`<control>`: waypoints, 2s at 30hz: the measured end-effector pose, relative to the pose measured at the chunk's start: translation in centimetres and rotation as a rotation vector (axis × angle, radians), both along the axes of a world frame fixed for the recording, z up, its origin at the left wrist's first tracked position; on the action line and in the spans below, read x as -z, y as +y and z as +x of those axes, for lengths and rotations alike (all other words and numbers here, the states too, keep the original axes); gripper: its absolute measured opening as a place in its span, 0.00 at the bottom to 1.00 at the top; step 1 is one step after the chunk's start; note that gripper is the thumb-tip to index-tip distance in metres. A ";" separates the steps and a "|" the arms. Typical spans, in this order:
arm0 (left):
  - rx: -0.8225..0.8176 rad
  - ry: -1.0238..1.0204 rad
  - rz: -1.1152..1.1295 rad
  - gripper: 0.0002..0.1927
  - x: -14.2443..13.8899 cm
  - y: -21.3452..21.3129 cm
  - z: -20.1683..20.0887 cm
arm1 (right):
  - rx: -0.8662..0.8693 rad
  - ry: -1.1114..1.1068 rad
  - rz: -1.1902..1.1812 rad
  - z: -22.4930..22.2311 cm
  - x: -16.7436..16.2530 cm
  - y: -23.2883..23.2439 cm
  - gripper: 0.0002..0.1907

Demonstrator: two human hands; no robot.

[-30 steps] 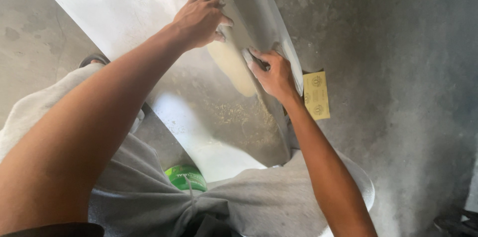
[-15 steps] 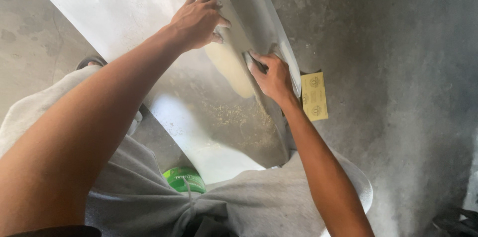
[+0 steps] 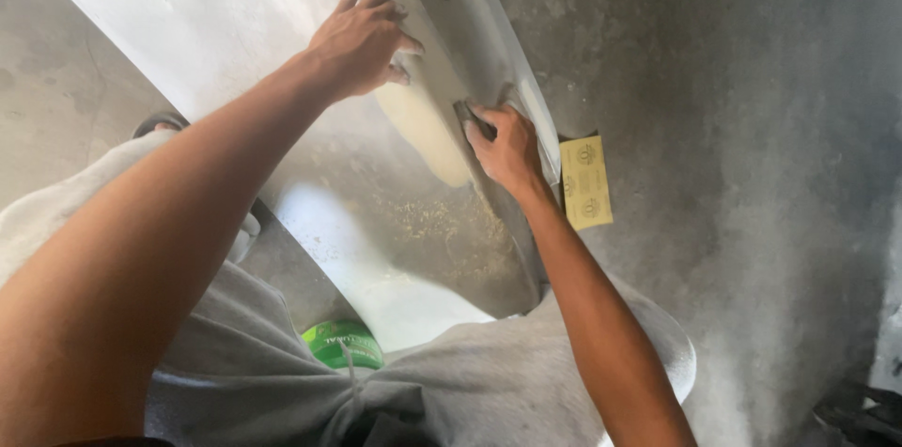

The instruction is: The person sands a white car bumper with a sanding block, moving it back and forth across the surface. They occasionally pause to wipe away dust with their hand. The bumper remains on the floor throughout the clip.

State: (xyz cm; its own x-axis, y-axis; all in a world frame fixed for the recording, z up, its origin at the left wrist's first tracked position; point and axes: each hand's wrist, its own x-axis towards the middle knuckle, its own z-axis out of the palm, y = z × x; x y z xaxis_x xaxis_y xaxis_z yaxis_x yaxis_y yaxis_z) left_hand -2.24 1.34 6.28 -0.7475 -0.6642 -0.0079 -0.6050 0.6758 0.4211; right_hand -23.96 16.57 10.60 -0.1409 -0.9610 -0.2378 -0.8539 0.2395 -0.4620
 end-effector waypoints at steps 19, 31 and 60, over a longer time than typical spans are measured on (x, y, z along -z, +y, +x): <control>0.002 -0.003 -0.007 0.27 0.2 0.1 0.1 | -0.055 -0.102 -0.074 0.3 0.0 0.1 0.21; 0.004 -0.002 -0.021 0.25 0.1 0.3 0.1 | -0.024 0.070 0.010 0.3 0.0 -0.2 0.22; 0.003 -0.042 0.013 0.25 -1.5 0.4 0.1 | -0.058 -0.111 -0.050 -0.1 0.1 -0.1 0.21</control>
